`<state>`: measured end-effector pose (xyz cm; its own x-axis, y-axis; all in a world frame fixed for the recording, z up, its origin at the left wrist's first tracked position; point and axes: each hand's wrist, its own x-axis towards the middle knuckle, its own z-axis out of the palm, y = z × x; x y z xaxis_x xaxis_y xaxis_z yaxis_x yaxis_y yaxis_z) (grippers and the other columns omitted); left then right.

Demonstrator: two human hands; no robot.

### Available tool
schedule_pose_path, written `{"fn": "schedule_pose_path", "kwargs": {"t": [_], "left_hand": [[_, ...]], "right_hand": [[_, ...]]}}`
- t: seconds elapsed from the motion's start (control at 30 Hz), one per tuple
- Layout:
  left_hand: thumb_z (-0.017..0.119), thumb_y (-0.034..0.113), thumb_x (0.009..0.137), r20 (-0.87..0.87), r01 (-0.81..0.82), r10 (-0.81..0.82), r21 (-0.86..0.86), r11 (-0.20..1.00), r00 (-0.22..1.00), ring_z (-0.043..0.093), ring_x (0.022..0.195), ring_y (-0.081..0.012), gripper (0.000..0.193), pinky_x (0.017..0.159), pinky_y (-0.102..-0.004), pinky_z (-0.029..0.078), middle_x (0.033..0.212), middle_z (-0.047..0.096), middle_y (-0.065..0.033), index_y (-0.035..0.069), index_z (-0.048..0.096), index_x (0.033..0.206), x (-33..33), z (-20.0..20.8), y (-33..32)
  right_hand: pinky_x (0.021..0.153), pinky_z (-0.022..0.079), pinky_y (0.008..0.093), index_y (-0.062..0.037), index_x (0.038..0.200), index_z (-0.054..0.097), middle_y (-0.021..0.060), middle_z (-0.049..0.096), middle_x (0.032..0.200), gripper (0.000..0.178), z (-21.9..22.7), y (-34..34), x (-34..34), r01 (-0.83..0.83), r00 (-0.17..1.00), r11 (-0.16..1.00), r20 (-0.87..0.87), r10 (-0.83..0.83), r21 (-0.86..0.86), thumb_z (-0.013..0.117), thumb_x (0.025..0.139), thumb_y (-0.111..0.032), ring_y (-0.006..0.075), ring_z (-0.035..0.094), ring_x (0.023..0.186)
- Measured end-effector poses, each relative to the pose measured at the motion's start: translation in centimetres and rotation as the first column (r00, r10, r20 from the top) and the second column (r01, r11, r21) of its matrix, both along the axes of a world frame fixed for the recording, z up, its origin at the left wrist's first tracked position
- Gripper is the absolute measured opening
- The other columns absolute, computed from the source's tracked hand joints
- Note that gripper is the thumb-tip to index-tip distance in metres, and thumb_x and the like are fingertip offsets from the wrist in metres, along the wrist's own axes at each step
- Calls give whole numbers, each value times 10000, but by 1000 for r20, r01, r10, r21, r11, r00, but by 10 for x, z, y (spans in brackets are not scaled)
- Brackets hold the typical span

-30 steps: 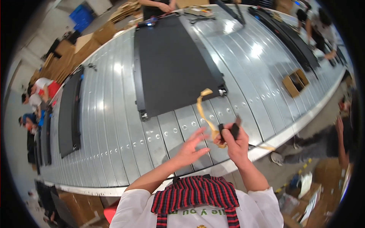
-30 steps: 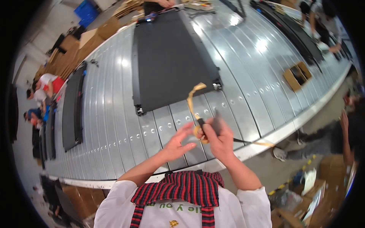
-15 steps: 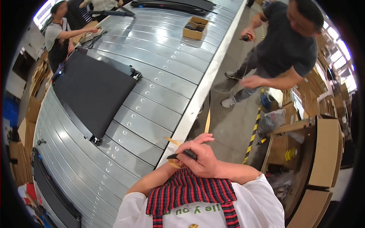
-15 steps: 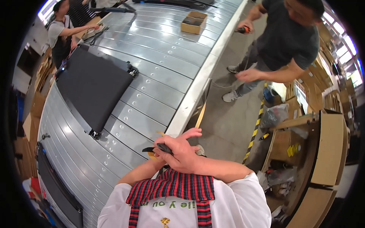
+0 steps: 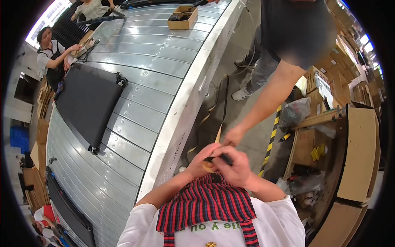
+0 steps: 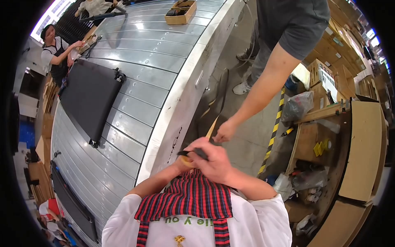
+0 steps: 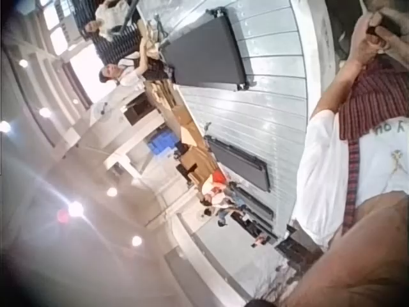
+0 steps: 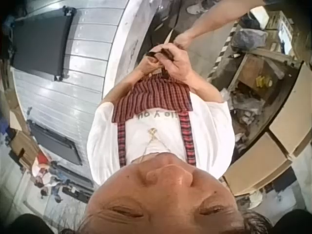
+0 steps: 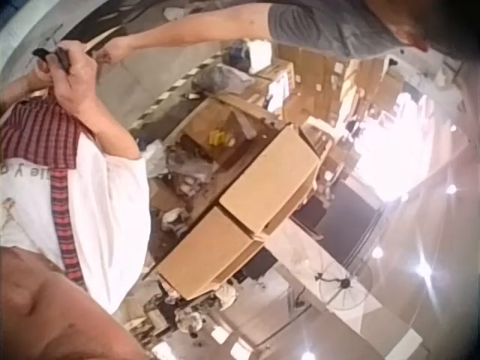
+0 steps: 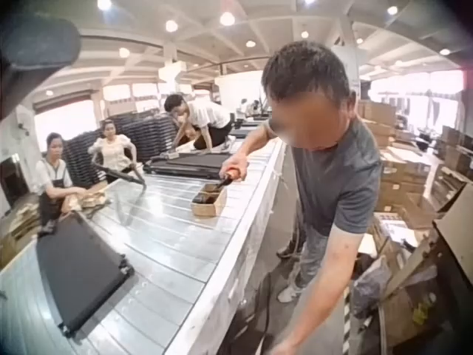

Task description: Assembling and labeling treadmill components on a factory production line.

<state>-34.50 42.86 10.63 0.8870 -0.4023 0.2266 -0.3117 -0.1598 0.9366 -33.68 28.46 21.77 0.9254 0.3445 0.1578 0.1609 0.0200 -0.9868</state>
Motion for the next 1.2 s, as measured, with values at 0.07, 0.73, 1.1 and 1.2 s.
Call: {"fn": "schedule_pose_path", "kwargs": {"t": [0.07,0.73,1.1,1.2], "left_hand": [[675,181,686,-125,-90,122,238,967,985,365,1181,-285,635,987,-339,295,1257,387,-153,79,375,1236,-2,8,-3],[608,135,751,-285,-420,447,153,895,848,551,894,-178,229,711,-267,462,1023,555,-88,37,578,956,-11,-38,85],[582,113,791,-480,-385,406,147,911,778,550,779,-97,220,713,-227,444,860,605,-44,3,572,981,6,-13,53],[587,124,789,-540,-368,365,108,924,759,552,771,-96,218,710,-228,444,852,608,-42,4,579,971,6,-6,49]], "right_hand": [[577,458,275,-22,902,536,73,595,742,141,0,-31,-2,131,991,988,30,-129,-79,552,767,18,194,588,632],[556,401,363,-7,876,507,208,519,697,123,-21,-120,131,676,725,537,588,-359,-505,540,804,-101,370,502,643],[542,399,245,-9,888,522,106,547,677,109,17,-135,172,693,624,689,656,-425,-212,536,830,-101,151,501,566],[532,390,231,-9,884,518,94,538,667,114,25,-132,176,646,658,735,637,-401,-205,538,832,-108,114,473,557]]}}
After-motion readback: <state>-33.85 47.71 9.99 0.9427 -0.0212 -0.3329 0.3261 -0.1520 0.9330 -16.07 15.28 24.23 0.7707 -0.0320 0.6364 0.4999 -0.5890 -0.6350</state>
